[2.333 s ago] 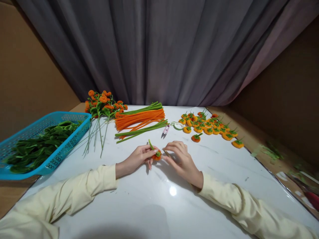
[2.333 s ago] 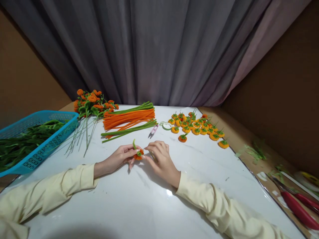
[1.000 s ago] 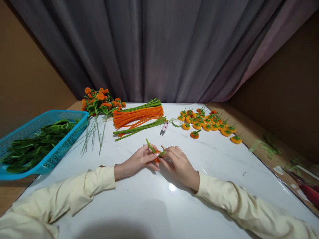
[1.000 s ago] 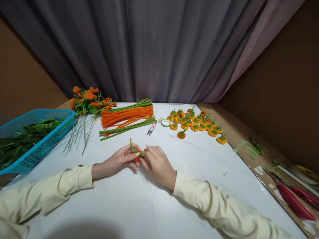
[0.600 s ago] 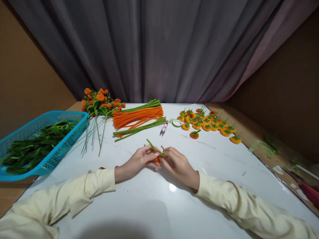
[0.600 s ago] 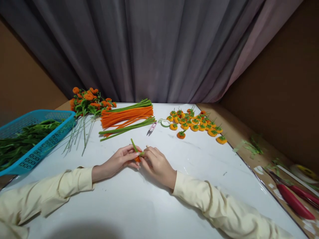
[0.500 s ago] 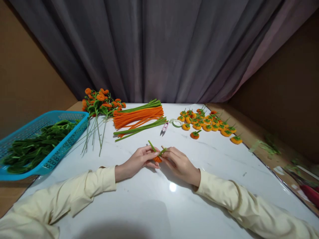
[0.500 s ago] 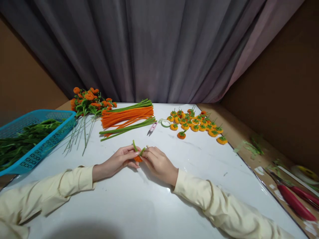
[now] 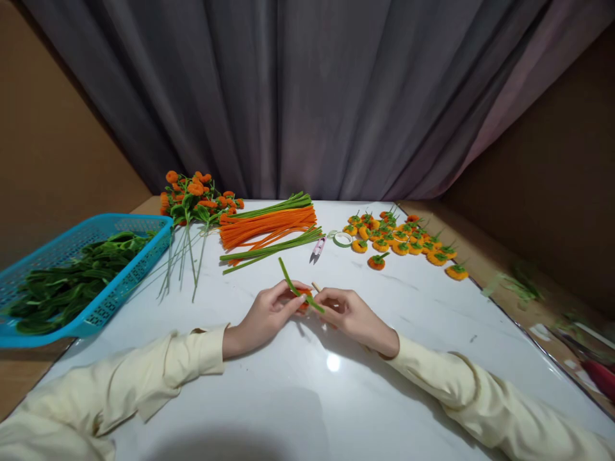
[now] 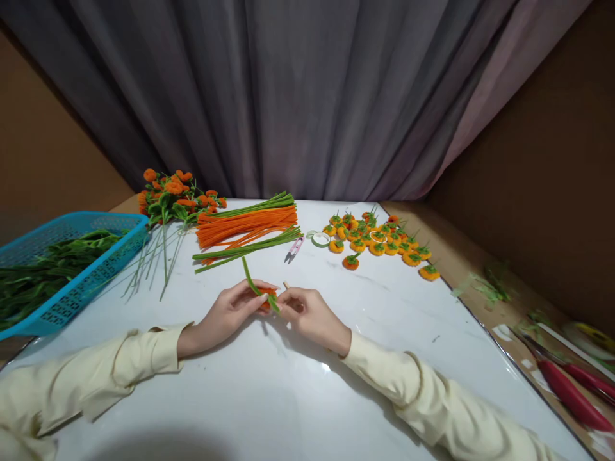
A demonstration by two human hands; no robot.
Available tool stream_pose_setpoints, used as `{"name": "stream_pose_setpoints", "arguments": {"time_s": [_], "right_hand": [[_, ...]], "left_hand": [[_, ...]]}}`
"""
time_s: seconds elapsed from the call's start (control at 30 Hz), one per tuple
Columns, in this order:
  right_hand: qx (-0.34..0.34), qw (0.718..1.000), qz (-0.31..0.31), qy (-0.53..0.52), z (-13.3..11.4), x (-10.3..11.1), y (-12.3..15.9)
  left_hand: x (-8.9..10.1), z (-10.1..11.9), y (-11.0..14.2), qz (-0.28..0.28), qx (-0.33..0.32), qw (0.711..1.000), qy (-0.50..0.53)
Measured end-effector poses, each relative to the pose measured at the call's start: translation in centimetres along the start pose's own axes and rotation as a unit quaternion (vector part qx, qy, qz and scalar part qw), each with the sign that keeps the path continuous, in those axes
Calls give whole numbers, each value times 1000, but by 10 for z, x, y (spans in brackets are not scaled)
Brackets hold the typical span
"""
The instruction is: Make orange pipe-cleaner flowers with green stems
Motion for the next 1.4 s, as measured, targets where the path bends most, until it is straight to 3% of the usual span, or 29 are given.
{"name": "stream_pose_setpoints", "arguments": {"time_s": [0.07,0.13,0.23,0.37,0.43,0.5,0.6,0.7,0.8,0.87,0.93,1.03,1.17,1.33,1.4], "right_hand": [[-48,995,-36,-86,-2,-1,0],[-57,990,-33,-127,-3,-1,0],[-66,988,-18,-137,-4,-1,-1],[-61,996,-1,-59,-9,0,0],[1,999,25,24,-11,1,1],[104,986,50,122,-13,1,4],[253,925,66,277,-15,2,10],[368,820,64,434,-17,3,14],[471,716,27,515,-18,6,15],[516,680,0,521,-16,10,15],[545,666,-12,510,-12,14,14],[545,688,-21,479,-8,19,10],[463,776,0,428,-12,22,6],[417,790,-5,449,-13,14,6],[391,811,-11,435,-11,11,7]], "left_hand": [[0,1,3,-5,-54,995,-81],[1,1,5,-3,-89,987,-135],[2,2,6,0,-91,985,-147],[0,2,2,3,5,998,-66],[-3,3,0,1,69,998,9],[-4,6,-2,-4,118,991,69],[-5,12,-4,-23,161,978,129],[-2,13,-6,-54,205,958,194],[2,10,-11,-90,257,926,261],[4,8,-14,-115,280,909,286],[6,8,-15,-131,284,911,270],[6,12,-13,-126,257,939,192],[3,17,-10,-89,172,978,82],[-1,16,-3,-82,135,987,-5],[-2,16,-1,-82,127,988,-28]]}}
Point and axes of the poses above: each hand's wrist, its own y-axis away from the middle knuckle, its own x-axis out of the back of the hand, z = x × y, the point moved 1 cm from there along -y, towards the middle knuckle
